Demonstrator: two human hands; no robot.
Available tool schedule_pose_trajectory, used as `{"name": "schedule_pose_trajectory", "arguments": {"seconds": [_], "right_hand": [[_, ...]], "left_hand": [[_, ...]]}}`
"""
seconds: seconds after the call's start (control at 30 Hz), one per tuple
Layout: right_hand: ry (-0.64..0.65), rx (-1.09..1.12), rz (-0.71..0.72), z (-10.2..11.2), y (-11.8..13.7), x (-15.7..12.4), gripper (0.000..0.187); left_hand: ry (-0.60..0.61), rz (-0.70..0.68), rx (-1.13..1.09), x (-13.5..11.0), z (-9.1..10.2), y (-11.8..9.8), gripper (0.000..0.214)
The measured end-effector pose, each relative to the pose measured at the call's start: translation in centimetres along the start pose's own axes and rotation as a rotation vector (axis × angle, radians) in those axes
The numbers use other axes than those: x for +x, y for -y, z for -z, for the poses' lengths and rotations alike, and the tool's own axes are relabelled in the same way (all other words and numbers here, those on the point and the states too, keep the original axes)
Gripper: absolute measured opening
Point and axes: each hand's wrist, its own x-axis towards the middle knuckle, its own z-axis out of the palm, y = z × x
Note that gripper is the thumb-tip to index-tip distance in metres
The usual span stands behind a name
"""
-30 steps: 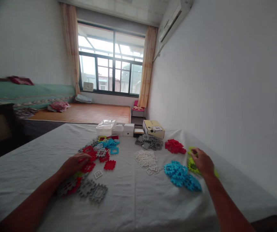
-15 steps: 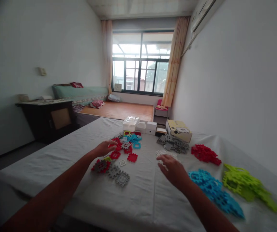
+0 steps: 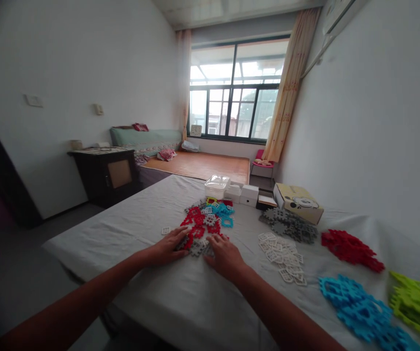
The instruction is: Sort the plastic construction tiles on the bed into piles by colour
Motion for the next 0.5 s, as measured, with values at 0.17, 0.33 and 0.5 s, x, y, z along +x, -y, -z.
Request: {"name": "schedule_pose_trajectory", "arguments": {"seconds": [0.17, 0.33, 0.5], "right_hand": [[-0.121, -0.065, -0.122, 0.7, -3.3, 2.6, 0.042], [-0.157, 0.016, -0.201, 0.1, -6.9, 2.5, 0.041], [-0.113, 0.11, -0.214, -1.7, -8.9, 1.6, 0.043]], "left_hand": [[-0.067, 0.043, 0.041, 5.2, -0.8, -0.8, 0.075], [-0.11, 0.321, 0.045, 5.4, 0.9, 1.5, 0.066], [-0.167, 0.498, 0.114, 3.1, 0.1, 3.8, 0.057]]}}
